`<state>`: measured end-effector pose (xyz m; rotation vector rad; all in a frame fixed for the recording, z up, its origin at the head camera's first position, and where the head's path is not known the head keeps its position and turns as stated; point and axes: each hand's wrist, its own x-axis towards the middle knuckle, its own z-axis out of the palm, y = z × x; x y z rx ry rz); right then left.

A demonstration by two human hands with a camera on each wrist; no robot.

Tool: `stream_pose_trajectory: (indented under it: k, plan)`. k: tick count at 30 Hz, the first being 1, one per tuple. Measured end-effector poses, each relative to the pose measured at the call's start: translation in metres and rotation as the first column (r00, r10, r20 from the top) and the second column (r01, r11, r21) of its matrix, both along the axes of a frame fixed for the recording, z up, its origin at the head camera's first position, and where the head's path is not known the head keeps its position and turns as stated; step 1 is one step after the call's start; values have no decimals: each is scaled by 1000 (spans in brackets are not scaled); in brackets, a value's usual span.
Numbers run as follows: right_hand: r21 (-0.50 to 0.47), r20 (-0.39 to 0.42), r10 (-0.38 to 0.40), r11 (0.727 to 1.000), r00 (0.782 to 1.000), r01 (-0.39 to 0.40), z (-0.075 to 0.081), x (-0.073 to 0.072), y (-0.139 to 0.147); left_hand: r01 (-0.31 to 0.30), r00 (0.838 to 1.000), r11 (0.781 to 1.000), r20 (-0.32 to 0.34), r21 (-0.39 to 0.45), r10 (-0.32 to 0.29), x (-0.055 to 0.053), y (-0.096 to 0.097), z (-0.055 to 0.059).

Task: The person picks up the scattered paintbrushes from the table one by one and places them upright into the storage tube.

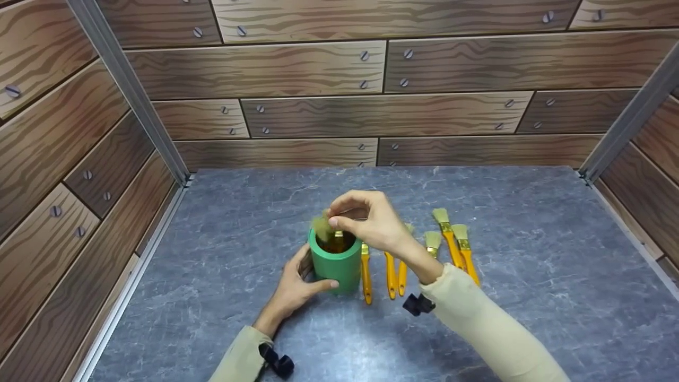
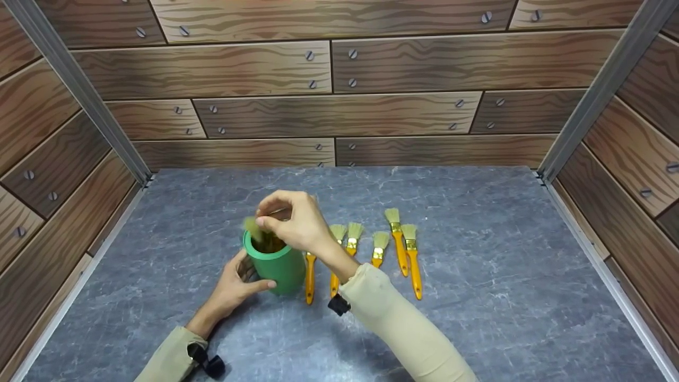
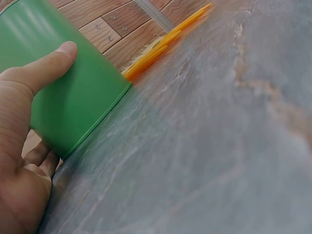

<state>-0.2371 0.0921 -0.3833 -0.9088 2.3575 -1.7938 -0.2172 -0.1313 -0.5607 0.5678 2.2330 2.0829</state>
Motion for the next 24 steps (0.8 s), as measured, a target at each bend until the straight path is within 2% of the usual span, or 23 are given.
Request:
stream_pose_trajectory:
  k: [12, 24]
  plan:
    - [35, -7, -19, 999, 1000, 19, 0, 4, 9, -1, 1000, 1000, 11, 10, 1, 0, 0, 0]
    - [121, -17, -98, 988, 995, 100, 3, 15, 41, 9, 1000, 1000, 21, 19, -9, 1, 0, 0]
